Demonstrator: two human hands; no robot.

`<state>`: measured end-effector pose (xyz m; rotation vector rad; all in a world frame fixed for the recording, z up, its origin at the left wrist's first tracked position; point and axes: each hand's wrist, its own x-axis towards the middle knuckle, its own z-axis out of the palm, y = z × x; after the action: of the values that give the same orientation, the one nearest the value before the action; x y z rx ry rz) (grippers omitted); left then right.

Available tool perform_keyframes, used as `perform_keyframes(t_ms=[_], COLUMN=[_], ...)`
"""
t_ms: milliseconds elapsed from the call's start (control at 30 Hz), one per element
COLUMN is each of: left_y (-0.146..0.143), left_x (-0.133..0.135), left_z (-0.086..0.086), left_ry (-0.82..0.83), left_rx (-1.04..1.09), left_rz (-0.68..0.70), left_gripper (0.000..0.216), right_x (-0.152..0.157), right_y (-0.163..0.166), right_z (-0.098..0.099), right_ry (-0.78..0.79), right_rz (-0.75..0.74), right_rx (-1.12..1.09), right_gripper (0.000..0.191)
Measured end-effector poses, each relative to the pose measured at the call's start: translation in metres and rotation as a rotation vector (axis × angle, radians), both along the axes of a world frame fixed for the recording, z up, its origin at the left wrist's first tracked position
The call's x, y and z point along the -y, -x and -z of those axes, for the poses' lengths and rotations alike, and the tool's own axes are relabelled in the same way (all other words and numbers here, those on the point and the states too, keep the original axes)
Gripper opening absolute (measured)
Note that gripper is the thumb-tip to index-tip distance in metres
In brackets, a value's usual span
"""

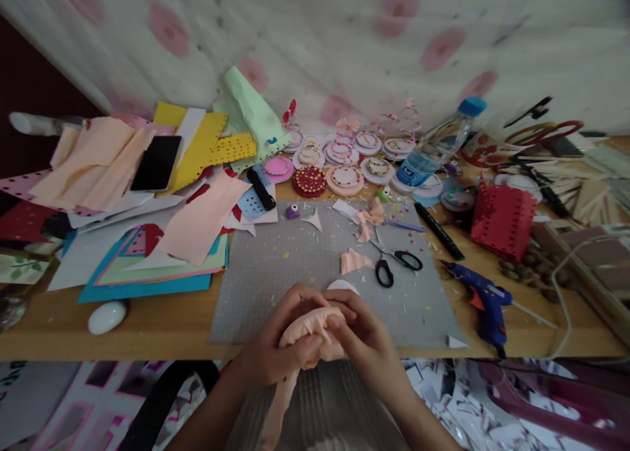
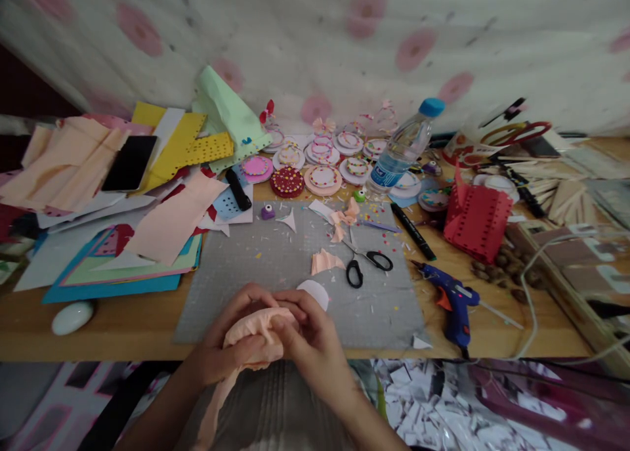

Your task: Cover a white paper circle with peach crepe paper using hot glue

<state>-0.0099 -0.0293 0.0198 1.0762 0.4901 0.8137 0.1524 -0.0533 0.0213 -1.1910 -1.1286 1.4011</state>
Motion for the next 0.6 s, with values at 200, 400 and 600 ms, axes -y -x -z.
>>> perform_keyframes(t_ms=[200, 400, 600], left_y=[0.0, -0.002, 0.002], left_x=[0.004, 0.005, 0.012], left_z=[0.0, 0.0, 0.01], left_ry=[-0.05, -0.141, 0.043], left_rx=[-0.199, -0.381, -0.434], left_rz=[-0.071, -0.033, 0.063], left_gripper=[0.025, 0.018, 0.022], right_x=[0.003, 0.003, 0.002], right_y=[-0.006, -0.001, 0.003], right_z=[0.009, 0.015, 0.022], right_ry=[-0.047, -0.086, -0.078], right_rz=[-0.024, 0.016, 0.062], right_rx=[-0.052, -0.025, -0.029], right_gripper=[0.032, 0.02, 0.021])
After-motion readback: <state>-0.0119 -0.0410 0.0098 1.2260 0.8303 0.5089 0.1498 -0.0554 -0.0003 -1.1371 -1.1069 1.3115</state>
